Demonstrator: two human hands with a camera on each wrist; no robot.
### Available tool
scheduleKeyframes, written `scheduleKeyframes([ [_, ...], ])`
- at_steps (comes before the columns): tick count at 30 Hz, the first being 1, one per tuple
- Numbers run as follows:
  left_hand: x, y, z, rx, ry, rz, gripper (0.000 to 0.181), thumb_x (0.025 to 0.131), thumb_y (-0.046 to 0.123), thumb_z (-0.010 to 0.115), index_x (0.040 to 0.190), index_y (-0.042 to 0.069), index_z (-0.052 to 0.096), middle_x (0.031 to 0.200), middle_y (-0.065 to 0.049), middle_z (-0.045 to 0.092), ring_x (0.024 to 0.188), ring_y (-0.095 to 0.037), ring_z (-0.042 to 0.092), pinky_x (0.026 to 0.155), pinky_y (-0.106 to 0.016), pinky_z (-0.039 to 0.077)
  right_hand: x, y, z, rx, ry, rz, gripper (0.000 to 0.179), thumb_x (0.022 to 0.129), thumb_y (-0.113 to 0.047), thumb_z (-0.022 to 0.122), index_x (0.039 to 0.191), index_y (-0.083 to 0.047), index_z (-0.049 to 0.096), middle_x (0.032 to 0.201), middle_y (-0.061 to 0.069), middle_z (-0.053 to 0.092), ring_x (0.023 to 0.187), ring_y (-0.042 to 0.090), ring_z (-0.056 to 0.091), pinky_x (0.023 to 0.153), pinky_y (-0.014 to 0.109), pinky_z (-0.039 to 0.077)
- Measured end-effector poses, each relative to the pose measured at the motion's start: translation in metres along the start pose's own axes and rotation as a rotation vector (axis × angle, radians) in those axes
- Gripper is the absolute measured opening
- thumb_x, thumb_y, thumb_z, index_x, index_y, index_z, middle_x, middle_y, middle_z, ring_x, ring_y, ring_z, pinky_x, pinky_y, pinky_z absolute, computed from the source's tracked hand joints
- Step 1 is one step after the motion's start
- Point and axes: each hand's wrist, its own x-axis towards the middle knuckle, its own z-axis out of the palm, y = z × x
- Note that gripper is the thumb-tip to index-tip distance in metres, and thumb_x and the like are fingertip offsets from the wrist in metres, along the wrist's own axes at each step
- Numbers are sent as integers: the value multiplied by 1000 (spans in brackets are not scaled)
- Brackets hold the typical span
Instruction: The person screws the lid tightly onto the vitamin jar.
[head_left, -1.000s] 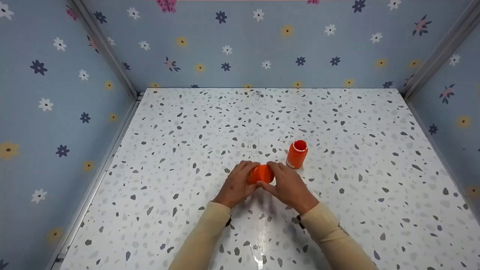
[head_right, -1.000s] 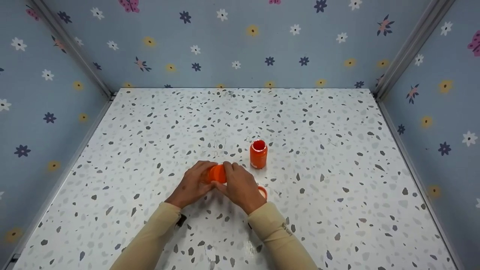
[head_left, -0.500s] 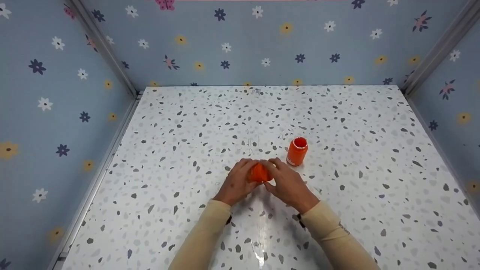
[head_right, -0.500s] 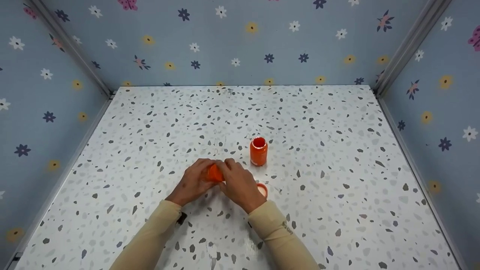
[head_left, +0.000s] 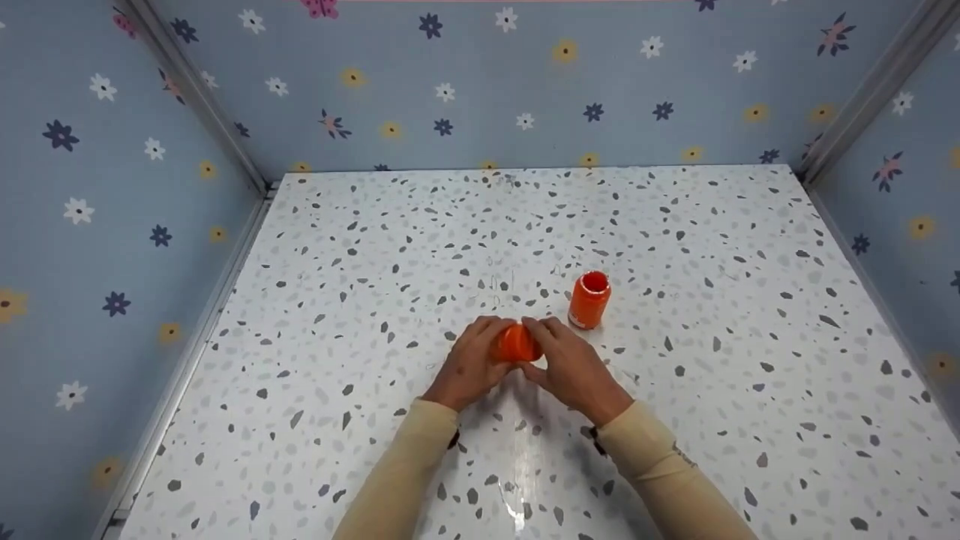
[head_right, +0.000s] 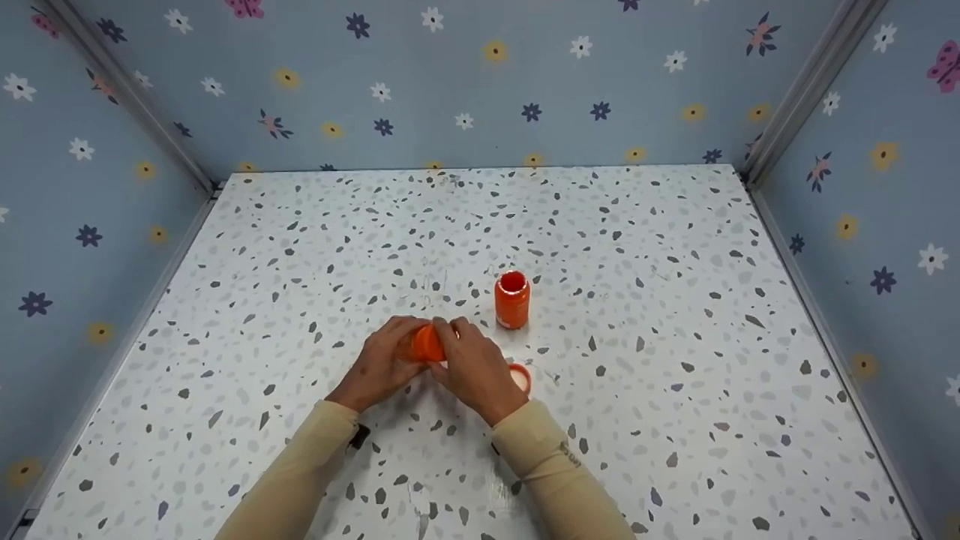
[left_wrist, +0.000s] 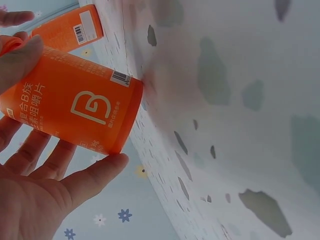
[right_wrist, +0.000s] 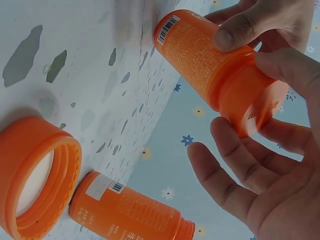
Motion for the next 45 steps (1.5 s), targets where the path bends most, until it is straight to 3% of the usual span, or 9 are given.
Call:
scheduleKeyframes([
  [11,-1,-1,-2,-2,-10,-11,56,81,7,82,133,8,59,124,-7,58,113,-23,58,103,-39,48,3,-1,1,-10,-5,17,62,85,-27,82,134,0,54,107,13,63,89,23,60,83,34,57],
  [16,-1,-2,-3,10,-7,6,59,79,1,83,132,6,59,125,-8,58,114,-25,58,103,-40,48,4,0,0,-25,6,-10,73,82,-32,83,140,-1,50,109,14,62,88,24,61,79,36,58],
  [22,0,-1,-4,9,-9,-15,57,81,3,82,133,8,59,126,-7,58,116,-24,58,104,-39,47,6,0,-4,-59,9,-66,75,78,-21,87,143,-14,49,129,18,57,101,32,62,82,44,58],
  [26,-1,-1,-3,-1,-12,-33,57,82,7,82,134,12,59,126,-5,58,115,-21,58,104,-37,47,6,-1,-5,-67,-17,-77,67,79,-14,85,138,-15,54,128,15,58,103,32,62,84,44,57],
  [34,-2,-2,-3,-8,1,-19,55,82,7,82,133,11,59,126,-6,59,116,-21,58,105,-38,46,7,-3,-3,-45,-56,-32,66,79,-13,85,138,-15,54,124,11,60,104,27,62,89,39,56],
  [45,-1,-1,-3,1,-5,-24,55,82,7,82,132,11,59,126,-6,58,115,-21,58,106,-37,46,9,-2,-5,3,-75,5,66,81,-16,84,138,-6,54,120,13,60,99,24,62,88,35,57],
])
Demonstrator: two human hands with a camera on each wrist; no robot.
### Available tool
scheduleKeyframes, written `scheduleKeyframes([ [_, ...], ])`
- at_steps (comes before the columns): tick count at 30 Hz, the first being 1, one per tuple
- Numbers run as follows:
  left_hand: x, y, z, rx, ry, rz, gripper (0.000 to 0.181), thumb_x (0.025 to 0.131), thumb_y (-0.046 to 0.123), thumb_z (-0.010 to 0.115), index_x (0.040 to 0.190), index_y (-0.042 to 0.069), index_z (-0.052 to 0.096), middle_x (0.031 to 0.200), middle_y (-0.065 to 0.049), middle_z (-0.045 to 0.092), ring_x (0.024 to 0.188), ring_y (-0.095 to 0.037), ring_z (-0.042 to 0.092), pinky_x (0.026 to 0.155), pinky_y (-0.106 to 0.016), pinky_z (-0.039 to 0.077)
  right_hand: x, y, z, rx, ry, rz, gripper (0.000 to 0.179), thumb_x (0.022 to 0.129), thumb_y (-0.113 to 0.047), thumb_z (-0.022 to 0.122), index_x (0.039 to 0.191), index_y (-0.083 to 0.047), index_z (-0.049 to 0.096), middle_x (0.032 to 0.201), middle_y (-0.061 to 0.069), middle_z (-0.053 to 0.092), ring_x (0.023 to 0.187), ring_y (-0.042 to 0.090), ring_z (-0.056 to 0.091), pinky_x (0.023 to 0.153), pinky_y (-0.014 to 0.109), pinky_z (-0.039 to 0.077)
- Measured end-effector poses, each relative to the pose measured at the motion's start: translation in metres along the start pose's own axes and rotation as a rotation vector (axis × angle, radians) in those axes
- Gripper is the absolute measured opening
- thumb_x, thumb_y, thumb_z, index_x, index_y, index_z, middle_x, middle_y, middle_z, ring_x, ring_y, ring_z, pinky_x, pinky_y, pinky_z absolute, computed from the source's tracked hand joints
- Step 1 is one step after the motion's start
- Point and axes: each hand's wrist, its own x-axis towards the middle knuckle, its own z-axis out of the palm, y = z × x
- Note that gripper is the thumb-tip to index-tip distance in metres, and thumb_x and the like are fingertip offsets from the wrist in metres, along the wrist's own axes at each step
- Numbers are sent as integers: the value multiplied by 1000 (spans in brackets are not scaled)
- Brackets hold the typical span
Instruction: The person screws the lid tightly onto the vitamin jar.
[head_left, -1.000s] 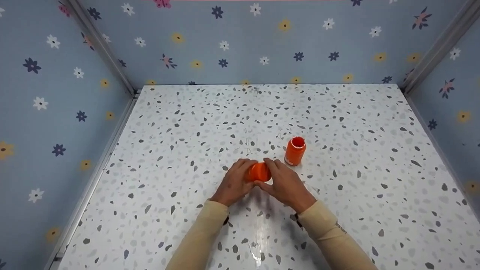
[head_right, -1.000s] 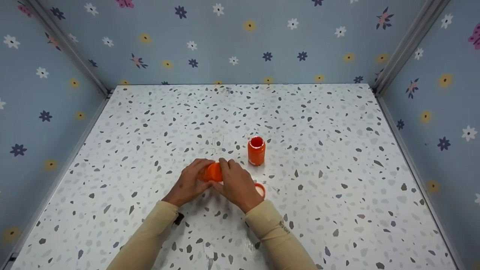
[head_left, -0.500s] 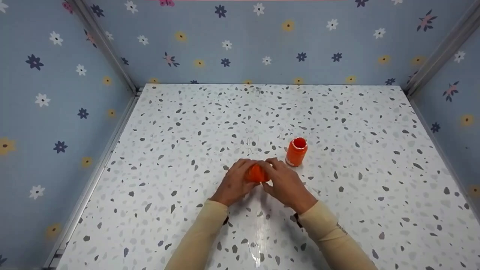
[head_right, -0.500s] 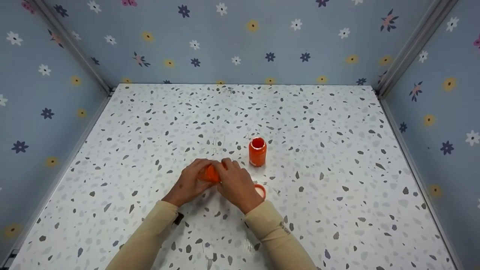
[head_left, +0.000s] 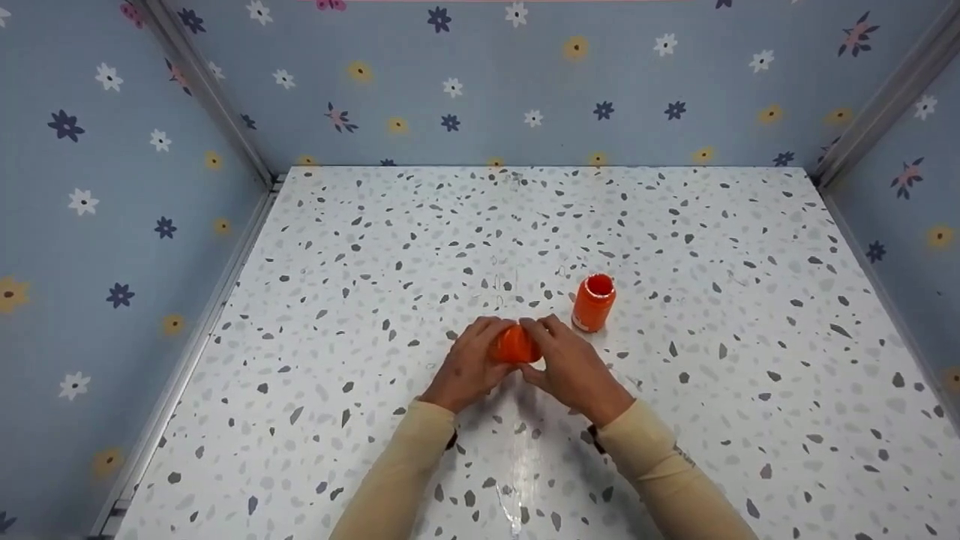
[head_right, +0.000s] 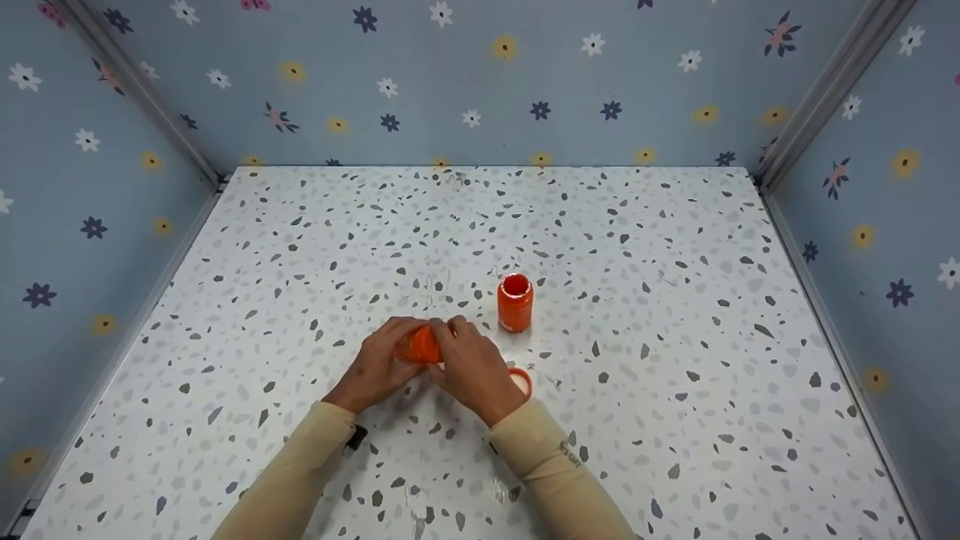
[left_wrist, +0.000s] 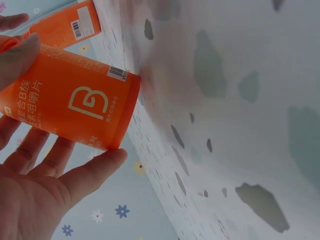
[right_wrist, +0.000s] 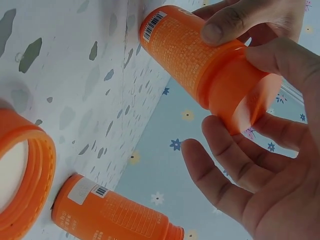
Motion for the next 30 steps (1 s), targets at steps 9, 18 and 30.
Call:
scheduleKeyframes([
  [9,2,1,0,-13,-16,-9,55,83,10,82,133,11,58,127,-5,58,115,-19,57,106,-35,45,1,1,0,3,30,-6,62,81,-19,84,133,-2,56,112,13,60,92,23,60,83,33,57],
  [18,-1,1,1,3,-12,-17,58,81,3,82,133,8,58,128,-7,58,116,-24,58,104,-39,47,-1,4,1,-5,49,-43,78,79,-24,87,143,-5,48,132,19,54,107,32,60,89,42,57],
  [30,-1,2,0,-7,-16,-45,57,83,8,82,135,13,58,128,-4,58,117,-21,57,104,-38,47,0,4,0,-3,9,-76,66,76,-9,87,135,-12,57,128,10,60,113,28,60,96,41,53],
])
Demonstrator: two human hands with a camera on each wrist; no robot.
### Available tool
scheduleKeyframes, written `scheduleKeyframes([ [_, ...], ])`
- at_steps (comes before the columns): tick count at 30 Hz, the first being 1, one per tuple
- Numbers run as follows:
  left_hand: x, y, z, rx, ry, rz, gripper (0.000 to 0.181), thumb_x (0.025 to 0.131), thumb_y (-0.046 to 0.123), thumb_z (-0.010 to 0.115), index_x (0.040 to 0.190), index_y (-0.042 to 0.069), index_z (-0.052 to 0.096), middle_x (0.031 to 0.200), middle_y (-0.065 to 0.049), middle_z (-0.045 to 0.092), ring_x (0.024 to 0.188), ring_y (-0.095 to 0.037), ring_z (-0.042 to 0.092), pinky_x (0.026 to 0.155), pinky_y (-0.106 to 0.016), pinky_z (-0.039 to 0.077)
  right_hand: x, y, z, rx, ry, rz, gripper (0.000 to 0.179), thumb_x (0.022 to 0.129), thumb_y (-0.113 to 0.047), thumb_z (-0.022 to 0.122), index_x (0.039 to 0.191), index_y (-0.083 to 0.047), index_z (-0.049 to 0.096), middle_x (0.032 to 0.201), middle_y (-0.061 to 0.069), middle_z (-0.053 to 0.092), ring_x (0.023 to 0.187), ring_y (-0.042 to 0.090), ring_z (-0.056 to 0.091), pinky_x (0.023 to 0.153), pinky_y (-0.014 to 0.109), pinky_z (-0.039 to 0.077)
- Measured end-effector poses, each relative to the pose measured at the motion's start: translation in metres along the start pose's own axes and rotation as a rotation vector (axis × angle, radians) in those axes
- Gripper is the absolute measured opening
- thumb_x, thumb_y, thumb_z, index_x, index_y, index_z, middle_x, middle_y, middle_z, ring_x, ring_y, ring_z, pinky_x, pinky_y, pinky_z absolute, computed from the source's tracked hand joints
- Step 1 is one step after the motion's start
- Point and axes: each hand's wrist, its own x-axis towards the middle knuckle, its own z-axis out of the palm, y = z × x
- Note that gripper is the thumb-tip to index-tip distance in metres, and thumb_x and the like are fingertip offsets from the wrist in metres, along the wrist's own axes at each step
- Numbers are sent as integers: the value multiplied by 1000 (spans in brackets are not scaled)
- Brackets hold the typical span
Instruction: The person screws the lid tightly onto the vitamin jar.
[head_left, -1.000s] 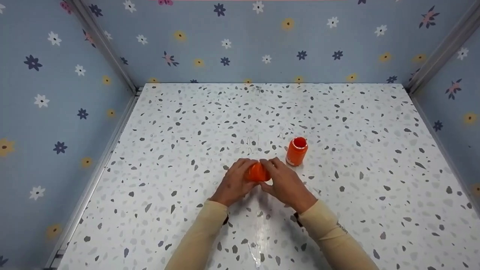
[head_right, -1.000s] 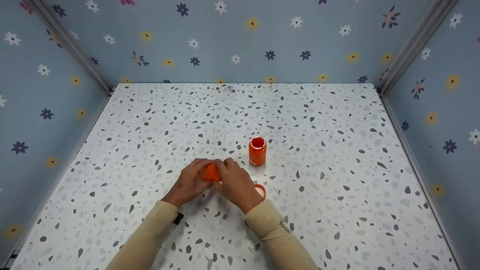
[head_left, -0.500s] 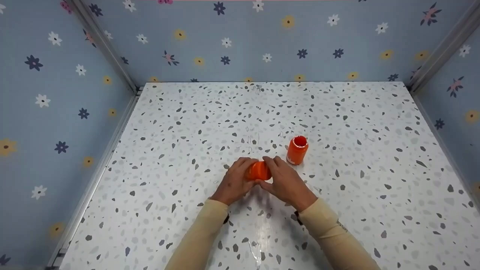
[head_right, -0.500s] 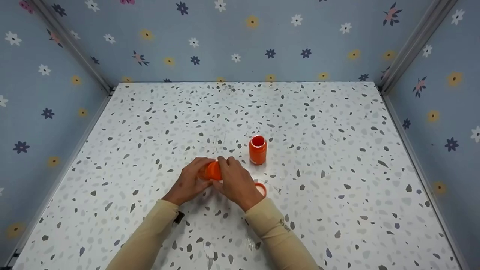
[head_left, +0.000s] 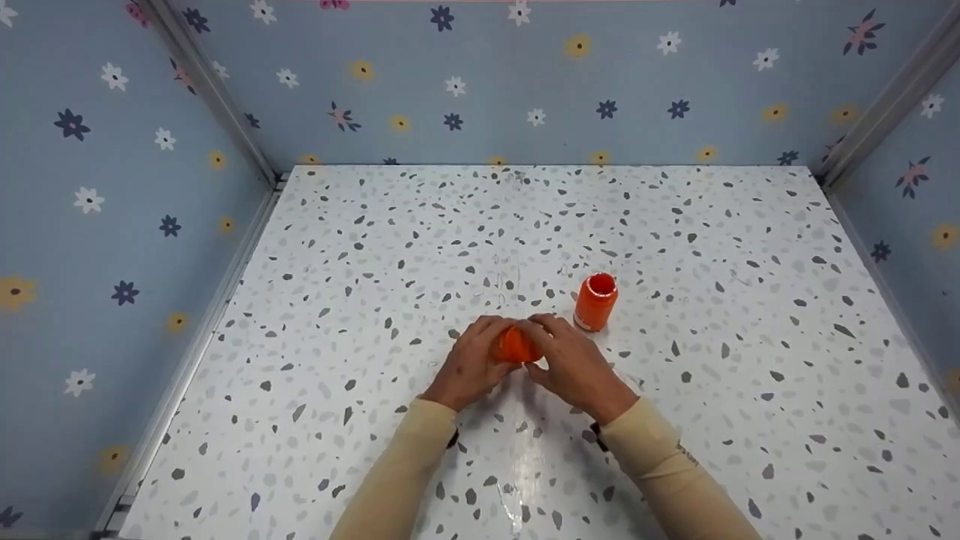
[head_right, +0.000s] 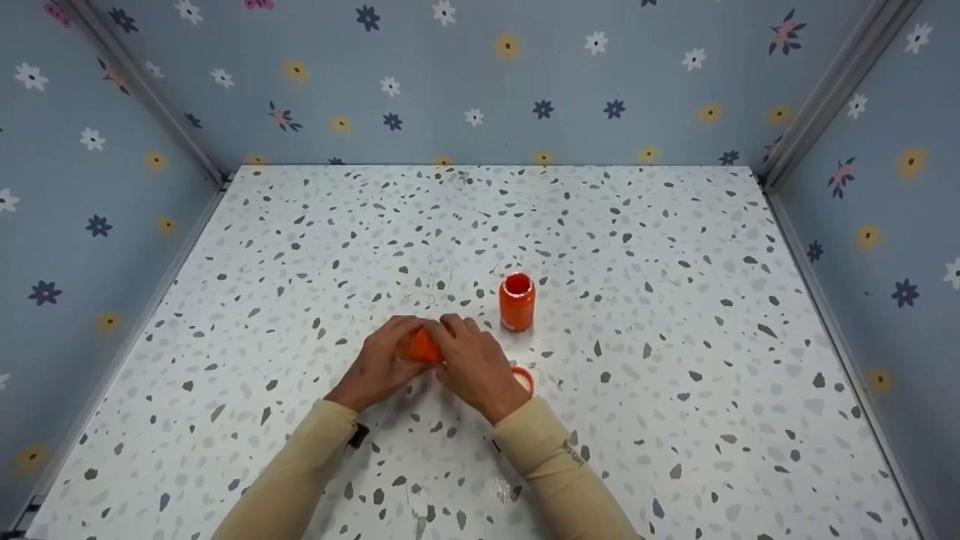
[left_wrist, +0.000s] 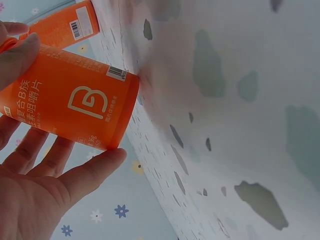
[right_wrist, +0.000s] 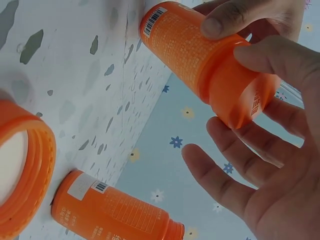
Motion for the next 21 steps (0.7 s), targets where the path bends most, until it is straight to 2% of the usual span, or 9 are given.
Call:
scheduleKeyframes([
  [9,0,-1,0,-4,3,-1,56,83,7,82,133,13,59,128,-4,58,116,-21,57,105,-38,46,0,-2,1,44,-14,55,65,79,-13,85,137,-8,55,125,11,60,107,25,61,93,37,55],
  [17,0,-3,1,1,19,74,56,81,5,83,131,7,58,126,-8,59,115,-24,59,105,-38,47,-1,-2,3,38,21,47,61,80,-15,84,133,-2,56,117,13,61,97,24,62,88,35,57],
  [21,1,-3,1,9,20,73,56,80,6,83,131,7,59,125,-8,59,115,-24,59,105,-39,47,-1,-2,3,47,22,65,60,81,-17,84,132,-2,56,114,13,61,95,23,61,88,35,57],
])
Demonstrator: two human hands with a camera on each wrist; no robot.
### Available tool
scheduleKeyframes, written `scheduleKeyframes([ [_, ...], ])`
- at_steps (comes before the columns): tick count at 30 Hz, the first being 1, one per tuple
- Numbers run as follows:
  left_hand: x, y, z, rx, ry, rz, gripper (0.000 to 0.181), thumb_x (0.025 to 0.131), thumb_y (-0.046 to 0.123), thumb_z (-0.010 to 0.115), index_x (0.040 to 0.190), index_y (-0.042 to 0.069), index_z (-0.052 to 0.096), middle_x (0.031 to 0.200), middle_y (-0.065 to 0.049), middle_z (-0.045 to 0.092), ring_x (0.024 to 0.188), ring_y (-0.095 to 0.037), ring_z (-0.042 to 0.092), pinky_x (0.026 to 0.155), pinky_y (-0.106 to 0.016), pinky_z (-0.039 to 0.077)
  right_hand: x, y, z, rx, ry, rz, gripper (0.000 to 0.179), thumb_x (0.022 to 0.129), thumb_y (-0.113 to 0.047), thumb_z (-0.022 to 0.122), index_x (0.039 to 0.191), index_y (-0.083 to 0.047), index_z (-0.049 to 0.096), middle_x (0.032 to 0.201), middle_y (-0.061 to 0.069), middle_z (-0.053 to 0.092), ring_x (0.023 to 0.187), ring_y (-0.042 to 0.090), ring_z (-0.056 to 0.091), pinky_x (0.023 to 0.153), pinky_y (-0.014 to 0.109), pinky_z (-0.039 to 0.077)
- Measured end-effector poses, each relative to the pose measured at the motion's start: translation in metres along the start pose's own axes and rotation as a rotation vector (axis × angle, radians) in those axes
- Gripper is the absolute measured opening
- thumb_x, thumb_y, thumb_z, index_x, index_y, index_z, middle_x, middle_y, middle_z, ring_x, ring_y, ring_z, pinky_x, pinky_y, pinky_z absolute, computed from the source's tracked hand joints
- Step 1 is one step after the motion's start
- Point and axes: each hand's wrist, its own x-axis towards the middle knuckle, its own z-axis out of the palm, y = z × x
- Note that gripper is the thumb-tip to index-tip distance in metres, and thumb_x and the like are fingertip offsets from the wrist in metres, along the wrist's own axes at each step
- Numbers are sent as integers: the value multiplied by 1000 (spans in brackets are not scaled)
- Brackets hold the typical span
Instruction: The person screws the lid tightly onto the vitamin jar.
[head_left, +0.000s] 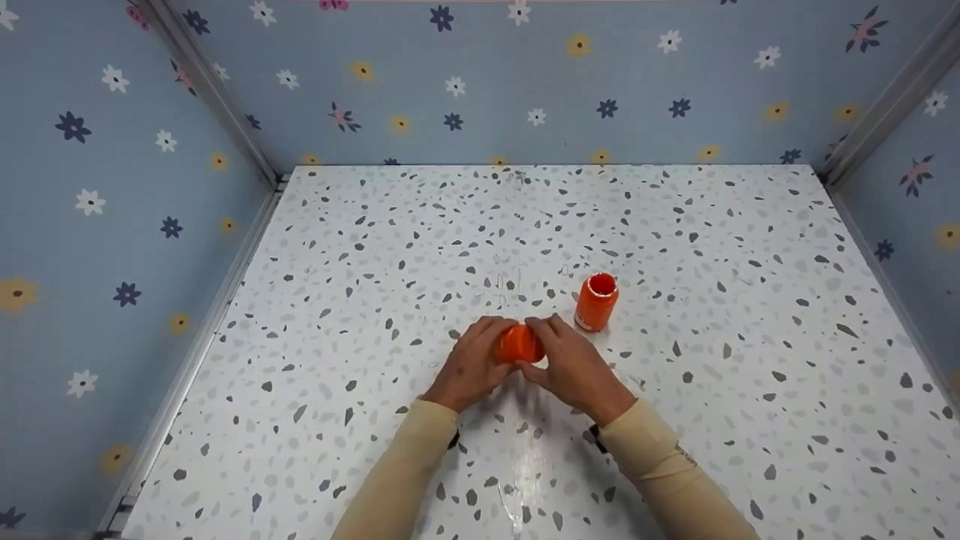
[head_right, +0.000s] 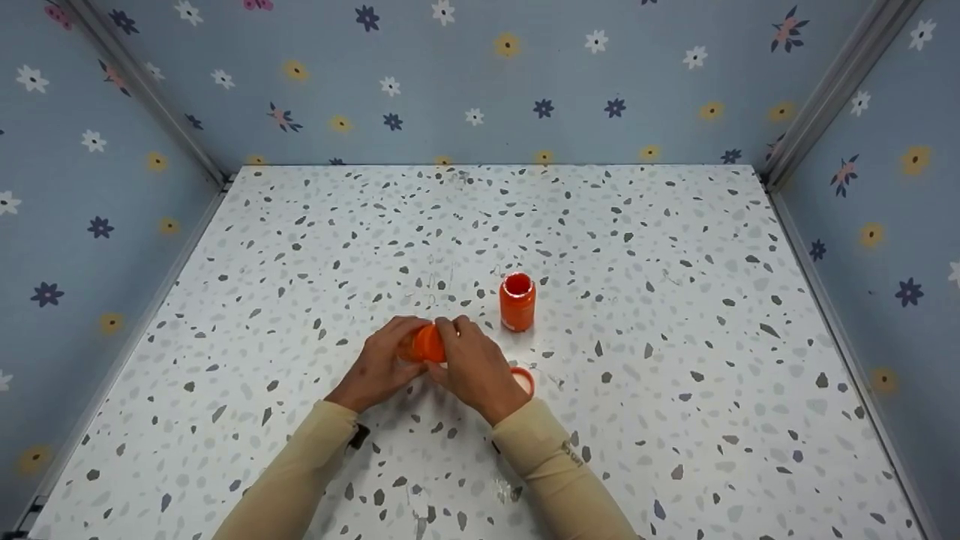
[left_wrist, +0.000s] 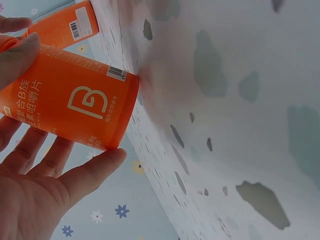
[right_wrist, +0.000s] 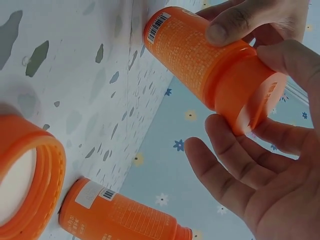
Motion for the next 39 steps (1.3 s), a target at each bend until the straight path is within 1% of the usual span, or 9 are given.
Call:
scheduleKeyframes([
  [5,0,1,0,1,-9,-11,57,80,5,83,131,6,58,127,-9,59,116,-24,58,105,-39,47,0,0,0,3,8,2,63,82,-24,84,133,-1,55,110,13,61,92,23,61,84,36,57],
  [9,0,2,-1,3,-16,-28,58,79,1,82,132,6,58,129,-9,58,118,-25,57,105,-40,46,0,2,-1,2,-13,-6,76,81,-28,85,144,-5,48,123,17,59,102,29,63,88,41,57],
  [12,0,2,-1,6,-18,-34,59,79,1,82,132,7,58,129,-8,59,118,-25,57,105,-40,46,-1,4,-2,10,-36,-27,79,80,-22,86,147,-13,45,136,19,53,110,32,62,90,44,56],
  [14,0,3,-1,7,-18,-35,58,80,3,82,133,8,58,129,-8,59,118,-24,57,105,-40,46,-1,5,-3,19,-44,-51,76,80,-15,85,146,-16,46,139,20,51,111,34,62,89,45,56],
  [18,0,3,-1,4,-18,-35,56,82,5,82,133,9,58,128,-7,59,118,-23,57,105,-39,46,-2,5,-3,17,-39,-82,69,80,-5,83,140,-16,51,134,17,54,108,31,62,88,43,57],
  [21,0,3,-1,-2,-13,-24,54,82,6,82,131,10,59,128,-6,59,118,-22,57,106,-38,46,-1,5,-2,8,-26,-93,64,79,-4,82,136,-13,54,126,14,57,102,27,62,87,40,57],
  [27,0,3,-1,2,7,3,53,82,6,82,130,10,59,127,-6,60,117,-21,58,105,-36,46,0,4,-2,-1,-36,-70,64,80,-8,84,136,-10,54,118,13,59,94,24,61,84,35,57],
  [32,0,3,0,3,6,-6,53,82,5,82,129,9,59,127,-6,60,117,-21,58,106,-36,45,0,3,-3,8,-56,-27,66,81,-12,84,138,-6,53,117,14,60,95,24,62,85,35,57],
  [39,0,3,0,9,-4,-19,56,80,4,83,130,9,58,127,-7,59,116,-21,58,106,-36,45,0,1,-4,-9,-61,13,64,83,-22,83,137,-3,54,110,13,61,89,23,60,81,35,57],
])
